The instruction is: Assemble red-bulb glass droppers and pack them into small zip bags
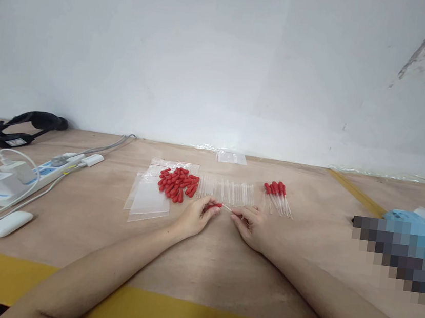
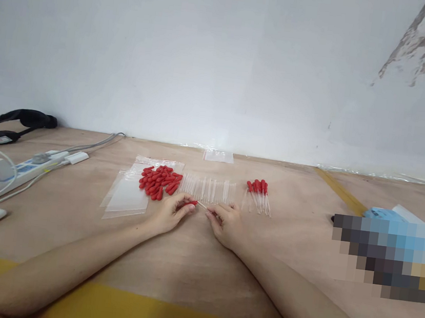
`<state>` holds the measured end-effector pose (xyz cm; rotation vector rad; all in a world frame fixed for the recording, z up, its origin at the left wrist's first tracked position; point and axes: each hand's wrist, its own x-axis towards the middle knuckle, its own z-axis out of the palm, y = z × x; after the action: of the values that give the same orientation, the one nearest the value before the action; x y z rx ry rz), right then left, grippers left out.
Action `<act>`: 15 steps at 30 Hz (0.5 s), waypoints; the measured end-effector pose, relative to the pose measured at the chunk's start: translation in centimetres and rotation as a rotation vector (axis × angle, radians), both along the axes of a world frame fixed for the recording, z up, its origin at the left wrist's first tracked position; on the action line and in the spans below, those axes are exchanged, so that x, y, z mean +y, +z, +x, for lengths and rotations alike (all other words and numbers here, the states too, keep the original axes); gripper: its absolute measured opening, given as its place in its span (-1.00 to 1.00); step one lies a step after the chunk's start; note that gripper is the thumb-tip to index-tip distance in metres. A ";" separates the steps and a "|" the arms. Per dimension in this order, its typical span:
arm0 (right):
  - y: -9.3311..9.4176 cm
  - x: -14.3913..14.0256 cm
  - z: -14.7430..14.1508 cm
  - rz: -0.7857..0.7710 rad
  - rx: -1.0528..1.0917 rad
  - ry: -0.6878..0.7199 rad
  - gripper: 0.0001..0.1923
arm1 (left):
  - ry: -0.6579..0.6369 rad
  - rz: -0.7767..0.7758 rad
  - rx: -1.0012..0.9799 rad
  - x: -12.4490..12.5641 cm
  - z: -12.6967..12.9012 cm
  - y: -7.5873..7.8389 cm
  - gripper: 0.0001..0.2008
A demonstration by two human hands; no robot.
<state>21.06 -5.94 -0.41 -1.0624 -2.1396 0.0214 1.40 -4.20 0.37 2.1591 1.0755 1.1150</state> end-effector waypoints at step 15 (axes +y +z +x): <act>0.7 0.5 1.2 -0.122 -0.143 0.096 -0.79 | -0.117 -0.044 0.073 -0.2 -0.5 -0.2 -0.86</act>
<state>22.22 -5.40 0.34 -1.0574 -2.3419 0.1260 0.90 -4.37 0.18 2.2126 0.9812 0.9581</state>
